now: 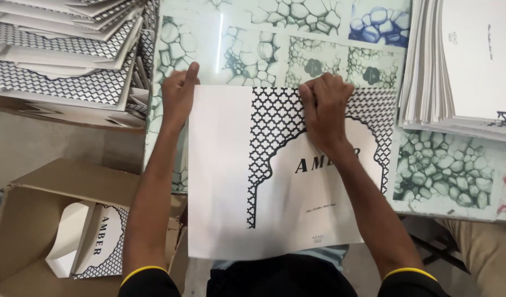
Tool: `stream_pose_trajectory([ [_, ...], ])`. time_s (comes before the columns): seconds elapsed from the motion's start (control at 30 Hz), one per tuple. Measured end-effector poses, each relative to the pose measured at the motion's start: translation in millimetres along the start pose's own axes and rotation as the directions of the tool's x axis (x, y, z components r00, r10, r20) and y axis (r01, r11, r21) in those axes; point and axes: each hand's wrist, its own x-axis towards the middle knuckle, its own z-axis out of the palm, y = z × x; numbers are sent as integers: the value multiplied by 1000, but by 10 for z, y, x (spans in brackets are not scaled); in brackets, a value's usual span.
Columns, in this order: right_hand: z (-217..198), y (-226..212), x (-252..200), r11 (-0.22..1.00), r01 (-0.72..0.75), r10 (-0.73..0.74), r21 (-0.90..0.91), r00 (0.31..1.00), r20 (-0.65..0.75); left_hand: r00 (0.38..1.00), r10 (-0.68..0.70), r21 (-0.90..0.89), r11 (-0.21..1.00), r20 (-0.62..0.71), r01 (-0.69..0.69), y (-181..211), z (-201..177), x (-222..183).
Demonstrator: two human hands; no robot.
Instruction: The person picks up a printed paper sheet from a stack, opens it into a box shape by hand, and folds the pre-creased flaps inward to form the packaging base and sides.
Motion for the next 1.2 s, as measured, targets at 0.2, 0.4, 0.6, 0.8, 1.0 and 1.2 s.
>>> stream_pose_trajectory([
  [0.2,-61,-16,27,944,82,-86,-319,996,3,839,535,487,760,-95,-430,189,150,-2],
  [0.4,535,480,19,947,16,-6,-320,999,32,932,355,657,721,-76,-221,146,302,-81],
  [0.6,873,532,-32,907,-15,61,-420,994,95,873,446,807,430,200,-404,-61,895,-339],
  [0.8,324,920,-187,893,-142,212,-427,970,119,843,427,839,279,327,-468,-84,675,-348],
  [1.0,-331,1697,-593,805,-271,374,-527,922,99,863,353,787,382,362,-485,-27,527,-337],
  [1.2,-326,1703,-573,807,-250,345,-535,935,84,892,289,809,390,347,-441,129,536,-318],
])
